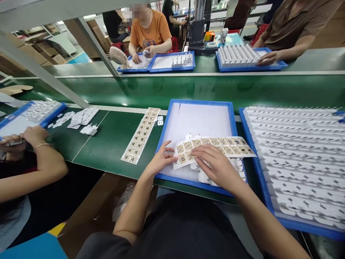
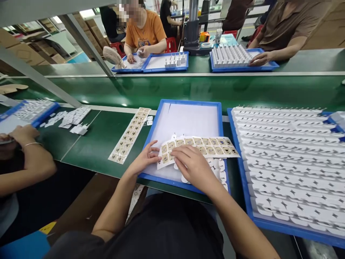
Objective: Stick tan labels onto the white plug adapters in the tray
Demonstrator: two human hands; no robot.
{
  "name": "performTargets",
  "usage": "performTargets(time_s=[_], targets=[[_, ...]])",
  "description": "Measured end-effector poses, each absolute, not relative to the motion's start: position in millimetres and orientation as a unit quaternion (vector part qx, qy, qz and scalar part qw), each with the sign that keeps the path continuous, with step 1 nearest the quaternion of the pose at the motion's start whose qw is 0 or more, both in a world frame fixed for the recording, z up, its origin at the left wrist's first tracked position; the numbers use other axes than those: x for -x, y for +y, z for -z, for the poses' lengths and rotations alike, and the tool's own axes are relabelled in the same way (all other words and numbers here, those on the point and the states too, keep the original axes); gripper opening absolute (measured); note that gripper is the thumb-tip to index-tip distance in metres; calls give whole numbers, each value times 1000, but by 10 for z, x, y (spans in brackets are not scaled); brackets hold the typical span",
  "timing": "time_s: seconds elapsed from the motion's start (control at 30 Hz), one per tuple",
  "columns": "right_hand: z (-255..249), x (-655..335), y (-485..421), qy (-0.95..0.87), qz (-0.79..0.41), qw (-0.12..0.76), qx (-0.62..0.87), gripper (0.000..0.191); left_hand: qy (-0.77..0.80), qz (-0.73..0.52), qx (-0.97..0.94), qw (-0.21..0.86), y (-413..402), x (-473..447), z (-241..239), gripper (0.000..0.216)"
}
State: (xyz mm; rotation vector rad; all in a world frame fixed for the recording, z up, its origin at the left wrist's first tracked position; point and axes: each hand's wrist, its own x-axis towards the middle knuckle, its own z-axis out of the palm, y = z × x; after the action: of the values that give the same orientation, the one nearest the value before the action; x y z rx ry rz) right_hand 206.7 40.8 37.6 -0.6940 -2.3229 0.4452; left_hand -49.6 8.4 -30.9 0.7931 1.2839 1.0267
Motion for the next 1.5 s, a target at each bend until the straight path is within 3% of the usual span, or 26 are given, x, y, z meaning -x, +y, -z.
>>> performTargets(time_s=[0.17,0.77,0.93,1.03,1.2,1.33,1.5], targets=[[-318,-1850,454,-912,-137,305,239,22,498,-557,-250,616,-8,386,227,103],[-388,-1758,353,-887,-131,374,237,13,470,-541,-325,617,43,291,78,89],[-459,-2029,344,-803,-175,476,312,11,511,-545,-403,529,651,507,22,87],[-368,-2187,358,-766,-211,476,377,6,583,-455,-484,467,988,639,-65,78],[-271,-2315,325,-758,-257,435,412,3,635,-391,-644,172,707,524,-183,44],[-376,-2369,263,-764,-276,428,397,5,548,-351,-733,199,141,225,63,26],[-461,-2402,211,-766,-266,436,390,7,532,-364,-745,175,-79,33,457,38]])
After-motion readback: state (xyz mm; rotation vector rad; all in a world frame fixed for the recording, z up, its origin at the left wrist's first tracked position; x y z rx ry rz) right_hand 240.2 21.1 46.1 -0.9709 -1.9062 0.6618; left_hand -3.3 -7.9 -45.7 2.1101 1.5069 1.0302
